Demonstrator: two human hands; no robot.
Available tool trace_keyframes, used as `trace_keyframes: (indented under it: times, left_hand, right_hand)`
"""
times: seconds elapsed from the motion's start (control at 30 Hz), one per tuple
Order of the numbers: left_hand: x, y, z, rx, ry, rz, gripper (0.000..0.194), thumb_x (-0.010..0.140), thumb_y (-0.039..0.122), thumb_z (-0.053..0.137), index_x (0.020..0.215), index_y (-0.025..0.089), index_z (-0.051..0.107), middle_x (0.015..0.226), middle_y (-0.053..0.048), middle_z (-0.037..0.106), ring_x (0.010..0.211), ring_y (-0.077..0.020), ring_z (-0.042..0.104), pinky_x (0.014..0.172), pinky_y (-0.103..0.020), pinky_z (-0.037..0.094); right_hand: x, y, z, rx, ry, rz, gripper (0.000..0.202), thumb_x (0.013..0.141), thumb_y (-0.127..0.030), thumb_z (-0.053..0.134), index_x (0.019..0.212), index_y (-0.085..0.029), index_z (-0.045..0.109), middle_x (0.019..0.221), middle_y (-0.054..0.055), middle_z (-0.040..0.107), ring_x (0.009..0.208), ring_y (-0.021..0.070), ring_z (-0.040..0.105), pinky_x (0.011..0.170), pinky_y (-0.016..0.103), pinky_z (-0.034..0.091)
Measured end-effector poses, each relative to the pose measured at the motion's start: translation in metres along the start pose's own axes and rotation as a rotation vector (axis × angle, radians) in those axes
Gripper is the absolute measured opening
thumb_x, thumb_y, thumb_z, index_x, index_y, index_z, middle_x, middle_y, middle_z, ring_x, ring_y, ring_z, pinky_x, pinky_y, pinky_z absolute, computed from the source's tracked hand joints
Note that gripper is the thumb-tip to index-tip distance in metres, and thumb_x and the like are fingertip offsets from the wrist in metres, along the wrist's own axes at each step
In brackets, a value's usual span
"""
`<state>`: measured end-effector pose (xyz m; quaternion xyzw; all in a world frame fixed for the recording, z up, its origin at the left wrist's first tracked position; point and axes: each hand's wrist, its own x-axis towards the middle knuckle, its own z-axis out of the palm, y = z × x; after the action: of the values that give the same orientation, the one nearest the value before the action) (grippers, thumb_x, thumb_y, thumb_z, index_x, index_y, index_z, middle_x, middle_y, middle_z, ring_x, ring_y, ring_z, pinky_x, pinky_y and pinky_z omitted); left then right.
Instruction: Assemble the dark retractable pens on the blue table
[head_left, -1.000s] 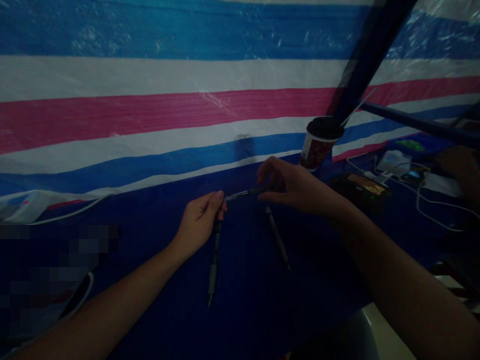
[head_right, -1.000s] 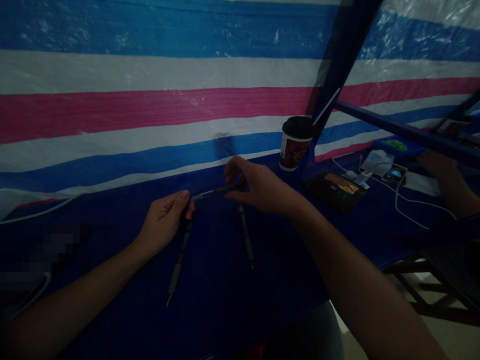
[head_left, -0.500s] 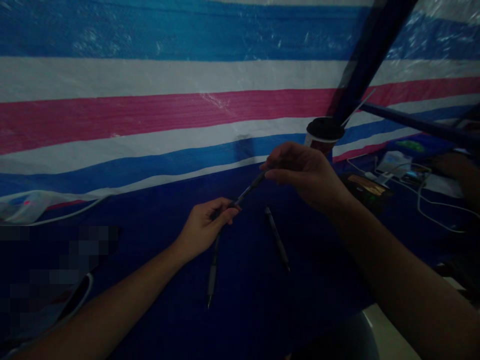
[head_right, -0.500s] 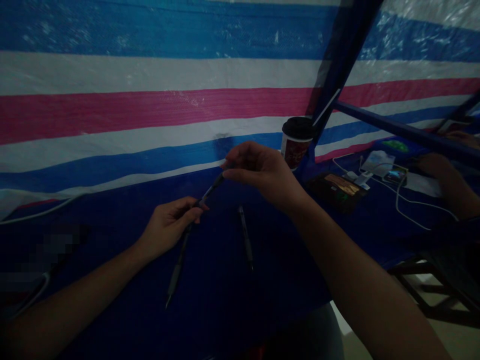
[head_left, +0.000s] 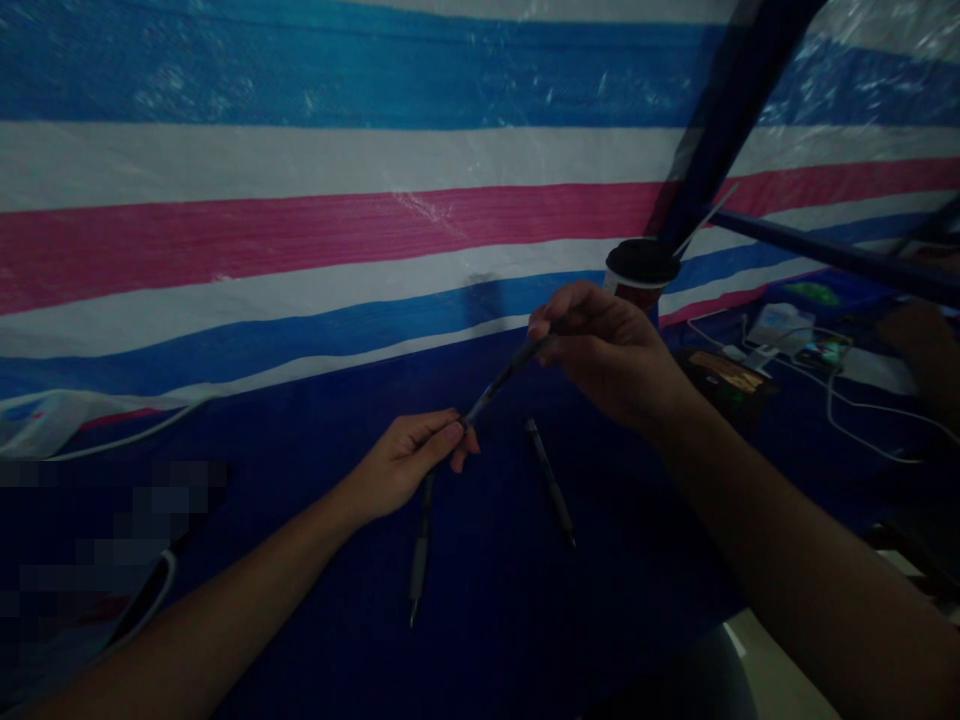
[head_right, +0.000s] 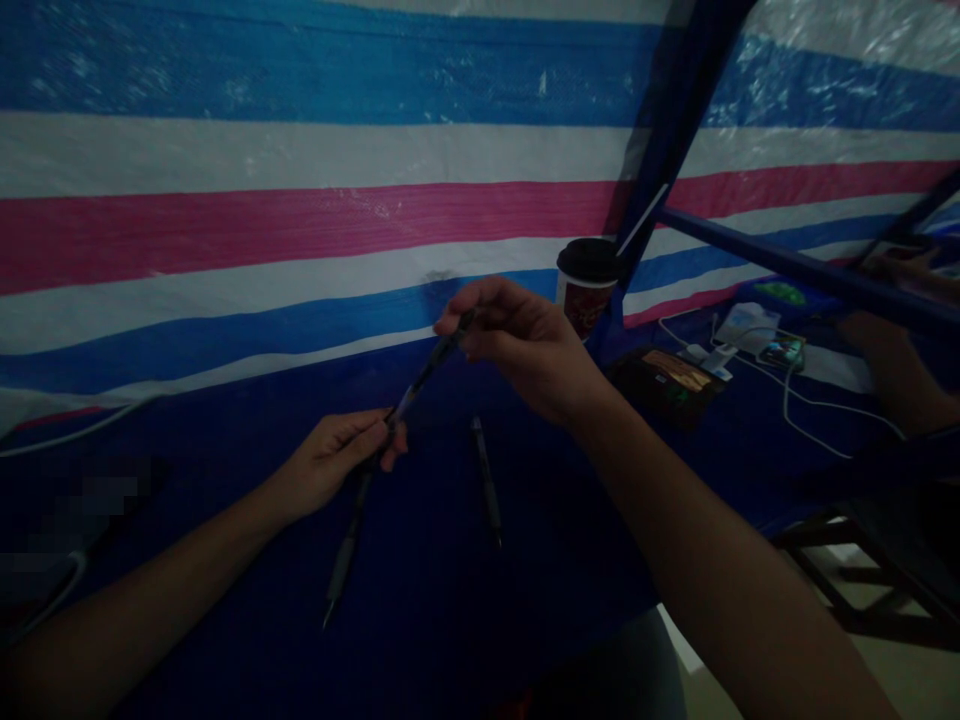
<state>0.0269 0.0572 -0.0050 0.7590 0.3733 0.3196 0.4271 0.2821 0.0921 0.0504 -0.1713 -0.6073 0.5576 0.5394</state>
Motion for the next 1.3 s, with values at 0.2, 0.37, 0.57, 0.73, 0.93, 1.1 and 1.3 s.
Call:
trace_keyframes:
  times: [0.2,0.37,0.57,0.73,0.93,1.1,1.3]
  left_hand:
    - [0.001,0.002,0.003,0.058,0.092,-0.014,0.029,0.098,0.039,0.054,0.093,0.019,0.075,0.065,0.003,0.062,0.049,-0.0094,0.042,0.045,-0.022,0.029]
    - [0.001,0.000,0.006,0.090,0.219,-0.041,0.023,0.094,0.037,0.060,0.093,0.019,0.075,0.065,0.003,0.063,0.051,-0.0100,0.046,0.046,-0.022,0.031]
    - [0.001,-0.002,0.007,0.100,0.226,-0.047,0.024,0.092,0.038,0.062,0.095,0.018,0.075,0.068,0.002,0.065,0.051,-0.0094,0.046,0.047,-0.021,0.032]
    - [0.001,-0.002,0.007,0.101,0.242,-0.063,0.026,0.094,0.041,0.062,0.095,0.018,0.075,0.063,0.004,0.059,0.048,-0.0090,0.041,0.043,-0.020,0.028]
    - [0.001,0.003,0.006,0.089,0.235,-0.075,0.030,0.097,0.043,0.058,0.086,0.018,0.073,0.059,0.005,0.054,0.043,-0.0079,0.036,0.038,-0.020,0.024]
    - [0.001,0.002,0.006,0.112,0.259,-0.080,0.031,0.094,0.044,0.060,0.094,0.017,0.075,0.061,0.004,0.058,0.045,-0.0088,0.042,0.041,-0.020,0.029]
    - [0.002,-0.001,0.005,0.103,0.310,-0.131,0.035,0.093,0.049,0.063,0.090,0.017,0.077,0.058,0.004,0.058,0.044,-0.0086,0.041,0.040,-0.019,0.026]
  right_hand:
    - [0.004,-0.005,-0.009,-0.102,0.033,0.025,0.025,0.074,-0.017,0.082,0.096,-0.022,0.070,0.094,0.001,0.074,0.089,0.0158,0.068,0.072,0.027,0.054]
    - [0.008,0.001,-0.015,-0.183,0.190,-0.042,0.023,0.076,-0.017,0.081,0.097,-0.022,0.072,0.097,0.001,0.077,0.091,0.0153,0.070,0.075,0.028,0.055]
    - [0.012,0.005,-0.016,-0.183,0.338,-0.045,0.018,0.075,-0.020,0.079,0.091,-0.022,0.071,0.091,0.000,0.075,0.087,0.0144,0.070,0.070,0.025,0.053]
    - [0.010,0.003,-0.016,-0.220,0.343,-0.045,0.018,0.077,-0.022,0.080,0.091,-0.022,0.070,0.090,0.000,0.075,0.088,0.0150,0.071,0.073,0.026,0.054]
    - [0.007,0.004,-0.014,-0.368,0.097,0.083,0.023,0.072,-0.028,0.089,0.089,-0.019,0.076,0.096,0.004,0.081,0.090,0.0178,0.074,0.088,0.034,0.058]
    - [0.006,0.002,-0.017,-0.613,0.080,0.245,0.033,0.083,-0.046,0.081,0.070,-0.017,0.073,0.067,0.003,0.074,0.061,0.0137,0.067,0.064,0.028,0.053]
    - [0.004,-0.005,-0.023,-0.696,-0.207,0.328,0.028,0.087,-0.040,0.077,0.103,-0.018,0.068,0.081,0.002,0.076,0.069,0.0151,0.070,0.064,0.027,0.052]
